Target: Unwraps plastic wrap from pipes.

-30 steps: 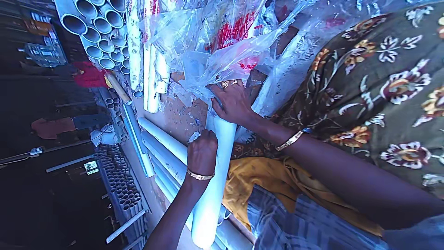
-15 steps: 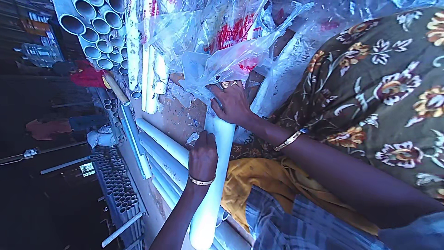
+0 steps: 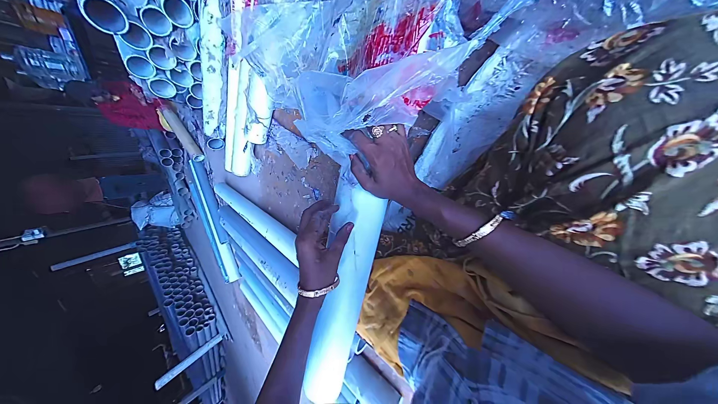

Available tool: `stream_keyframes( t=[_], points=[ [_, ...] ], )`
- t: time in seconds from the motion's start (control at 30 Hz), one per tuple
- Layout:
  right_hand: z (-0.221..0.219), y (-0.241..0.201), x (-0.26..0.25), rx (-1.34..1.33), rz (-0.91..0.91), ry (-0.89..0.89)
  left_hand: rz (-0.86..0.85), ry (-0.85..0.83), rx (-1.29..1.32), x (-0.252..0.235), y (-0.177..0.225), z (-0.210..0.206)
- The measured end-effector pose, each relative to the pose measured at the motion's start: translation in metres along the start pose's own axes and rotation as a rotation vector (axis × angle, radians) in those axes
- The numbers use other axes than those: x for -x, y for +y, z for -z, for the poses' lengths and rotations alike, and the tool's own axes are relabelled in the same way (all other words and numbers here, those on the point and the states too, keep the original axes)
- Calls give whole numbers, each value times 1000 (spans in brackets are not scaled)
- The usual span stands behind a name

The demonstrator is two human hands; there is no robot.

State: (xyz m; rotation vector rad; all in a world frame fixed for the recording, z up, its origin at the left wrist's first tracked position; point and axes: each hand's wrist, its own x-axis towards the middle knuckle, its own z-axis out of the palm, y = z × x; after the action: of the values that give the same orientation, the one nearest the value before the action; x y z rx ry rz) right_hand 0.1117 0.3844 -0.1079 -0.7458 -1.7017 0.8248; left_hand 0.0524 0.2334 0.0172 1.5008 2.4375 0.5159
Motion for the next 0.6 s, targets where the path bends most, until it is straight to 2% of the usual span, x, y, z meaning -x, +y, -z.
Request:
stream_keyframes(
  t=[0.1, 0.2, 0.27, 0.37, 0.43, 0.5, 0.6],
  points=[
    [-1, -1, 1, -9, -4, -11, -3, 23, 45, 4, -14, -15],
    [1, 1, 0, 0, 5, -7, -90, -11, -29, 0, -21, -17],
    [1, 1, 2, -2, 9, -12, -215, -15, -213, 0, -22, -13],
    [-1, 2, 0, -6, 13, -15, -525, 70, -525, -11, -31, -9],
    [-1, 1, 0, -1, 12, -17, -627, 103, -546, -18, -43, -6],
    [0, 1, 0, 2, 12, -19, -591, 114, -471, -23, -52, -5],
    [-1, 1, -1, 8, 14, -15, -415, 118, -322, -28, -62, -4]
  ],
)
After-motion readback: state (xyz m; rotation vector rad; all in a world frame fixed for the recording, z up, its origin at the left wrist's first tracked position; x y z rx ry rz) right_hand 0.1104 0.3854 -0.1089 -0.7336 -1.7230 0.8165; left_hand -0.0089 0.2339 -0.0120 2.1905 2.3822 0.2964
